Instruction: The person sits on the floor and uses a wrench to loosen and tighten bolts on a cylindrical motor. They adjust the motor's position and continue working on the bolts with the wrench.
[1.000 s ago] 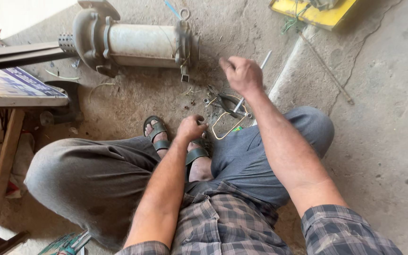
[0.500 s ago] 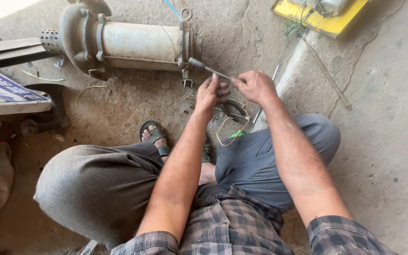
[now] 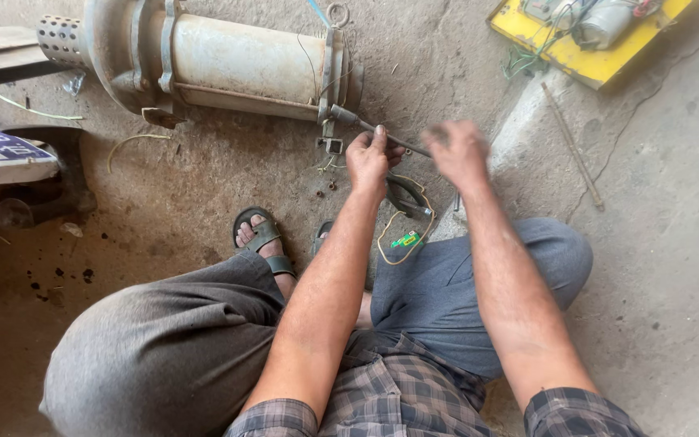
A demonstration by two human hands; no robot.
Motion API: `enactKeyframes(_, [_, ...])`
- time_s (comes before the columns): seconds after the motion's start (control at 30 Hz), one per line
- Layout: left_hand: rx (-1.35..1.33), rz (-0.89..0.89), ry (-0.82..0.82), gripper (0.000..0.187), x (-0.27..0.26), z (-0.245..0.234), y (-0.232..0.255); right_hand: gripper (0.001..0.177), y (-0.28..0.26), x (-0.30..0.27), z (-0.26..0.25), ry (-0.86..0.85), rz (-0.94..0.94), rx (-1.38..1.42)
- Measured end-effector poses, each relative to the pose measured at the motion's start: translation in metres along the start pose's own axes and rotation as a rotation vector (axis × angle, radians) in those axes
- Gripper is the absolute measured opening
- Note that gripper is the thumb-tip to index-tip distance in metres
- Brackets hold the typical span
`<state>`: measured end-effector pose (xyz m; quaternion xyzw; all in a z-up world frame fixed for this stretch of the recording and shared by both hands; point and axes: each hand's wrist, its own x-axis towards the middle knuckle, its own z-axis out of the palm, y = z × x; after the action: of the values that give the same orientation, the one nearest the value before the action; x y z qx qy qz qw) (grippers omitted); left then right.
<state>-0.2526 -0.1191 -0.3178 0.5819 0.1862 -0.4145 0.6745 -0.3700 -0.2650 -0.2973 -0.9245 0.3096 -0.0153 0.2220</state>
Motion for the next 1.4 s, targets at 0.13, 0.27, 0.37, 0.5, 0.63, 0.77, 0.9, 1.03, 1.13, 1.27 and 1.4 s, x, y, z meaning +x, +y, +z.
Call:
enactKeyframes(0.13, [-0.07,-0.038,0.077,0.033,-0.003,0.009,0.002,0.066,0.008,0.002,-0.021,-0.169,0.465,0.253])
enactKeyframes(0.27, [-0.074,-0.032,0.113,0.035,-0.007,0.015,0.012,0.094,-0.002,0.022,-0.03,-0.286,0.903,0.689])
enactKeyframes(0.37, [-0.036,-0.035,0.113,0.034,-0.007,0.018,0.019,0.09,0.002,0.034,-0.028,-0.262,0.872,0.722])
enactKeyframes(0.5, [-0.07,-0.052,0.095,0.034,-0.004,0.017,0.026,0.065,0.014,0.038,-0.018,0.071,0.016,0.108])
enactKeyframes(0.63, [-0.106,-0.03,0.077,0.032,-0.002,0.019,0.025,0.08,0.011,0.039,-0.023,-0.108,0.3,0.364])
enactKeyframes(0.77, [-0.049,0.004,0.123,0.029,0.0,0.015,0.027,0.092,-0.017,0.047,-0.036,-0.434,0.782,0.611])
enactKeyframes(0.9, [-0.026,0.017,0.12,0.031,-0.001,0.013,0.021,0.088,-0.02,0.048,-0.04,-0.313,0.948,0.812])
enactKeyframes(1.03, [-0.003,-0.012,0.088,0.031,0.0,0.013,0.028,0.09,-0.004,0.048,-0.017,0.178,0.693,0.818])
enactKeyframes(1.13, [0.029,-0.041,0.075,0.031,0.003,0.017,0.031,0.07,0.015,0.049,0.004,0.246,0.746,0.893])
enactKeyframes(1.27, [0.063,-0.037,0.074,0.033,-0.003,0.013,0.024,0.05,0.027,0.037,0.024,0.271,0.768,0.961])
enactKeyframes(1.4, [0.053,-0.083,0.094,0.029,0.001,0.013,0.024,0.055,0.028,0.041,0.031,0.369,0.655,0.858])
